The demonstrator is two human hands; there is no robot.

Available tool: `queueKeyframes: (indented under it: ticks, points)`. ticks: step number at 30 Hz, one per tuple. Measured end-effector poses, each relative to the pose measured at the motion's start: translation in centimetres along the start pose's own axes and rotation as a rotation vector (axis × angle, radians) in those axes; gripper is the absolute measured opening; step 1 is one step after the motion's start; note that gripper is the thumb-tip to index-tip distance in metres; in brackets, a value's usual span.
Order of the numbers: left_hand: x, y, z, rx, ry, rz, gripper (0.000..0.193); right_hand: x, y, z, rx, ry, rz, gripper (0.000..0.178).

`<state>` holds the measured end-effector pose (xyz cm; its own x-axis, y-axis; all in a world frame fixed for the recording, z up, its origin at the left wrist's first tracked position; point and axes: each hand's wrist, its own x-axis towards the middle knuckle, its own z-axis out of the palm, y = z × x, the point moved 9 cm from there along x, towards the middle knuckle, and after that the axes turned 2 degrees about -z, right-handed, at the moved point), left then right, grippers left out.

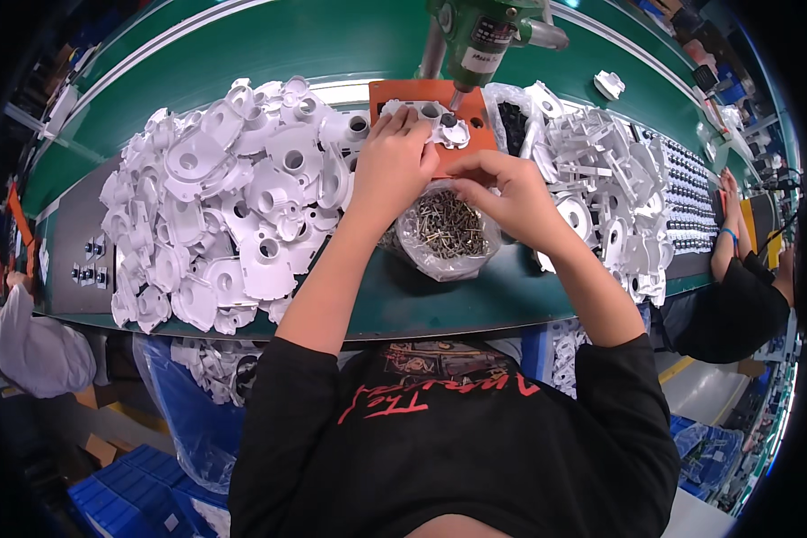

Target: Manually inserting metal studs into plastic parts and using a hand press to secure them.

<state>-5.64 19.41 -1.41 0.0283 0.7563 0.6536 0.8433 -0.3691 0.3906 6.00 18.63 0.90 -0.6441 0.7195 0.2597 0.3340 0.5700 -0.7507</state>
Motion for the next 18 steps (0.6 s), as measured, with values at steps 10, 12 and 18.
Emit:
queueKeyframes:
  ticks: [10,12,18]
  points:
    - [0.1,0.1,0.1,0.0,-0.014,0.011,0.02,0.1,1.9,0.2,0.158,0.007,0.165,0.014]
    - [0.1,0.0,0.1,0.001,-0.013,0.006,0.02,0.2,1.7,0.1,0.114,0.014,0.134,0.013]
    - [0.0,-0.1,0.1,-0.007,-0.02,-0.004,0.021,0.6,2.3,-0.5,0.038,0.039,0.164,0.014]
